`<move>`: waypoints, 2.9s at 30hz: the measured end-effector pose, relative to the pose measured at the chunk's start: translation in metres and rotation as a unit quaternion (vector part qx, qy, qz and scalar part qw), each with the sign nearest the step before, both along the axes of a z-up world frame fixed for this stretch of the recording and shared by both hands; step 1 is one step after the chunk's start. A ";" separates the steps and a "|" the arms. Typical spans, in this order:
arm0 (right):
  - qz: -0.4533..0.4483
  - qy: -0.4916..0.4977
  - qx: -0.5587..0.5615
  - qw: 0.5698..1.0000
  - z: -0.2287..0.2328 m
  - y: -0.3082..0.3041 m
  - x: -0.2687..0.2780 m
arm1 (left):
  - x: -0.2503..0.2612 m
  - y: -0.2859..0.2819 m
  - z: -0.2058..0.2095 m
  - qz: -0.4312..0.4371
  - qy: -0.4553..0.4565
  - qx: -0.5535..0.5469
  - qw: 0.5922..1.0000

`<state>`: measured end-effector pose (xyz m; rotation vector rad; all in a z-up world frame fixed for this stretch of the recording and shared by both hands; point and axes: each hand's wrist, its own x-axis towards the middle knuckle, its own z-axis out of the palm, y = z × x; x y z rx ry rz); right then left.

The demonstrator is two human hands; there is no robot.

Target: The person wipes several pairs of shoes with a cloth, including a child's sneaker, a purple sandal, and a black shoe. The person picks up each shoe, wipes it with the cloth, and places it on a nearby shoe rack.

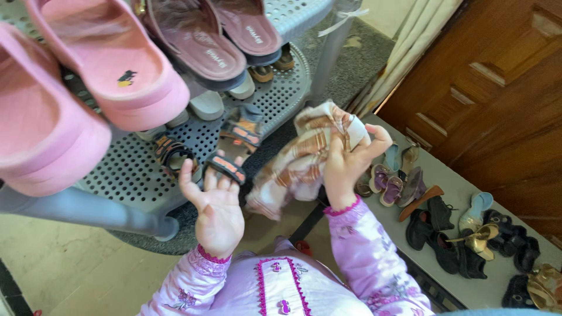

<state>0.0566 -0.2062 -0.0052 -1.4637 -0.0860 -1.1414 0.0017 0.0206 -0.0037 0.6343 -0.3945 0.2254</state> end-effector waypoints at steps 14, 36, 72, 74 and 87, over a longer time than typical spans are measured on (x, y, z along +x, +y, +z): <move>-0.091 0.202 -0.036 0.975 -0.202 0.103 0.059 | 0.017 0.072 -0.016 0.062 0.016 0.028 0.998; 0.049 0.537 -0.508 0.671 -0.205 0.108 0.091 | 0.046 0.098 -0.043 0.023 0.011 0.004 1.000; 0.258 0.436 -0.112 0.855 -0.112 0.112 0.059 | 0.098 0.016 -0.067 -0.063 0.271 -0.245 0.929; 0.260 0.426 -0.117 0.859 -0.121 0.108 0.066 | 0.098 0.019 -0.063 -0.079 0.284 -0.249 0.922; 0.414 0.324 -0.083 0.846 -0.157 0.108 0.117 | 0.091 0.076 -0.090 0.241 0.165 0.045 0.955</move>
